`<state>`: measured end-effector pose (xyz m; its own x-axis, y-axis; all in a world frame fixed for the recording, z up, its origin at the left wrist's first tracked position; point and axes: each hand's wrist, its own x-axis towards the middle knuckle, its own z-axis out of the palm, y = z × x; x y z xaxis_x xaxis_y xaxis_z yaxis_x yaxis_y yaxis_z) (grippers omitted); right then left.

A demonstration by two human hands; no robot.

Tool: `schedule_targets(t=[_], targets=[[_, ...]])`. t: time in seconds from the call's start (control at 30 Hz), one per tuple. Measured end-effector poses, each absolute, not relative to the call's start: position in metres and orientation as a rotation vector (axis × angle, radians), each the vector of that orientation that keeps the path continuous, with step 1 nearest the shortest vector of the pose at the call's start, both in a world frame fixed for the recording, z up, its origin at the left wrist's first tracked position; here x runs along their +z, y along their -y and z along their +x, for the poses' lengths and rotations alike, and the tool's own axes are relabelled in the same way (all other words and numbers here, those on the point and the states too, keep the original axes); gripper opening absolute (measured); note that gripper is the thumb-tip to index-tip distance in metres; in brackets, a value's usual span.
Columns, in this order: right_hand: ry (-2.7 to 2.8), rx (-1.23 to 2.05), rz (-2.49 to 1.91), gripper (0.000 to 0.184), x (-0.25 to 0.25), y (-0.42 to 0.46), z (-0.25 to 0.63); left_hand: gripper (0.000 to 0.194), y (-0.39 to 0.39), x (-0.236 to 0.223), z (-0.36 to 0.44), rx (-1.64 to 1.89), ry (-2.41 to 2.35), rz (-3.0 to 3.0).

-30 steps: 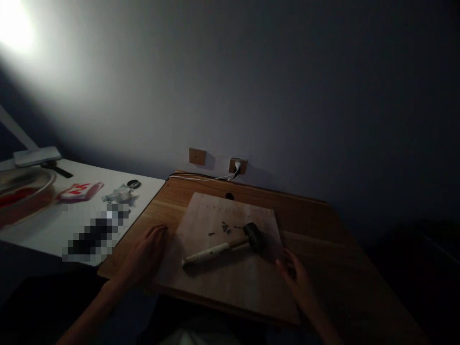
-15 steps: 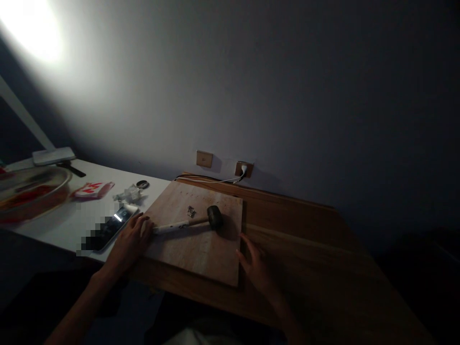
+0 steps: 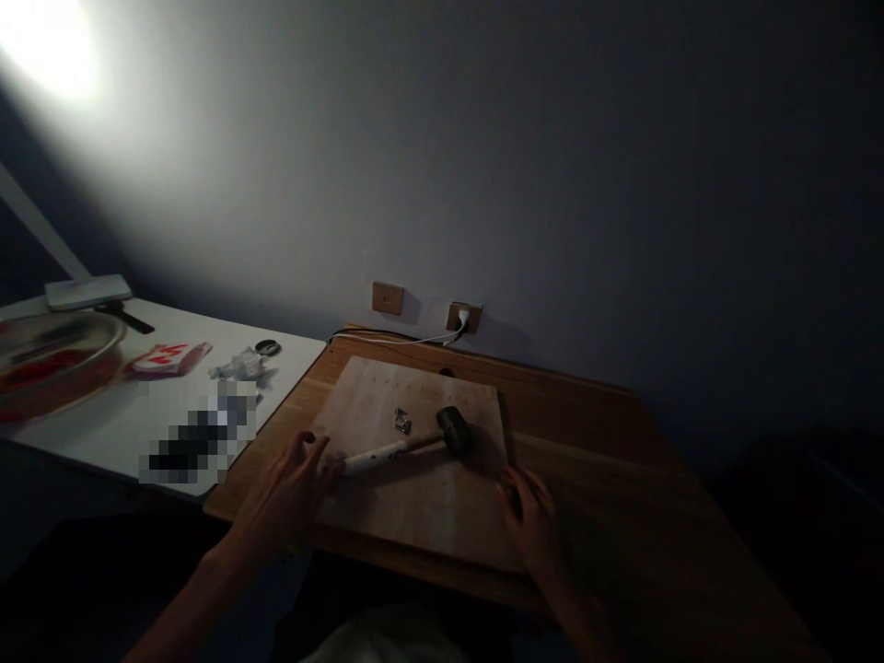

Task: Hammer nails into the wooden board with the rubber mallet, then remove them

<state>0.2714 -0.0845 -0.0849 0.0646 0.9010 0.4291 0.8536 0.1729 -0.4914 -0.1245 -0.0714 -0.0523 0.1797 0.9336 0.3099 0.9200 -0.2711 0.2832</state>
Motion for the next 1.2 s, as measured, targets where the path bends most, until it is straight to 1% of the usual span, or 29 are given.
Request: schedule_targets(t=[0.1, 0.17, 0.23, 0.3, 0.37, 0.47, 0.63, 0.7, 0.77, 0.83, 0.93, 1.03, 1.1, 1.2], targets=[[1.712, -0.005, -1.712, 0.046, -0.089, 0.095, 0.300, 0.038, 0.083, -0.049, -0.102, 0.552, -1.815, 2.472], [1.679, -0.059, -1.742, 0.048, -0.091, 0.101, 0.317, 0.045, 0.089, -0.046, -0.087, 0.438, -1.799, 2.527], [1.659, -0.094, -1.772, 0.047, -0.092, 0.105, 0.330, 0.050, 0.093, -0.042, -0.073, 0.335, -1.805, 2.578], [1.658, -0.100, -1.788, 0.044, -0.092, 0.108, 0.339, 0.051, 0.094, -0.038, -0.061, 0.296, -1.833, 2.635], [1.662, -0.085, -1.786, 0.042, -0.092, 0.110, 0.342, 0.049, 0.092, -0.037, -0.049, 0.312, -1.823, 2.702], [1.670, -0.052, -1.758, 0.042, -0.089, 0.108, 0.342, 0.042, 0.085, -0.038, -0.031, 0.310, -1.646, 2.778], [1.644, 0.009, -1.750, 0.041, -0.080, 0.093, 0.333, 0.036, 0.070, -0.039, -0.001, 0.110, -1.492, 2.742], [1.613, 0.074, -1.739, 0.039, -0.076, 0.084, 0.329, 0.036, 0.069, -0.037, 0.005, 0.090, -1.479, 2.740], [1.589, 0.145, -1.713, 0.036, -0.074, 0.073, 0.326, 0.034, 0.070, -0.037, 0.005, 0.144, -1.465, 2.737], [1.576, 0.206, -1.649, 0.036, -0.074, 0.061, 0.322, 0.031, 0.073, -0.040, -0.001, 0.280, -1.442, 2.694], [1.614, 0.240, -1.575, 0.033, -0.071, 0.042, 0.311, 0.026, 0.074, -0.045, -0.013, 0.670, -1.413, 2.512], [1.828, 0.287, -1.496, 0.026, -0.062, 0.023, 0.288, 0.032, 0.069, -0.040, -0.022, 1.034, -1.426, 2.176], [2.023, 0.409, -1.407, 0.028, -0.054, 0.009, 0.268, 0.037, 0.063, -0.032, -0.026, 1.133, -1.481, 1.949], [2.169, 0.492, -1.402, 0.034, -0.041, -0.012, 0.239, 0.041, 0.055, -0.025, -0.030, 1.130, -1.566, 1.717]])
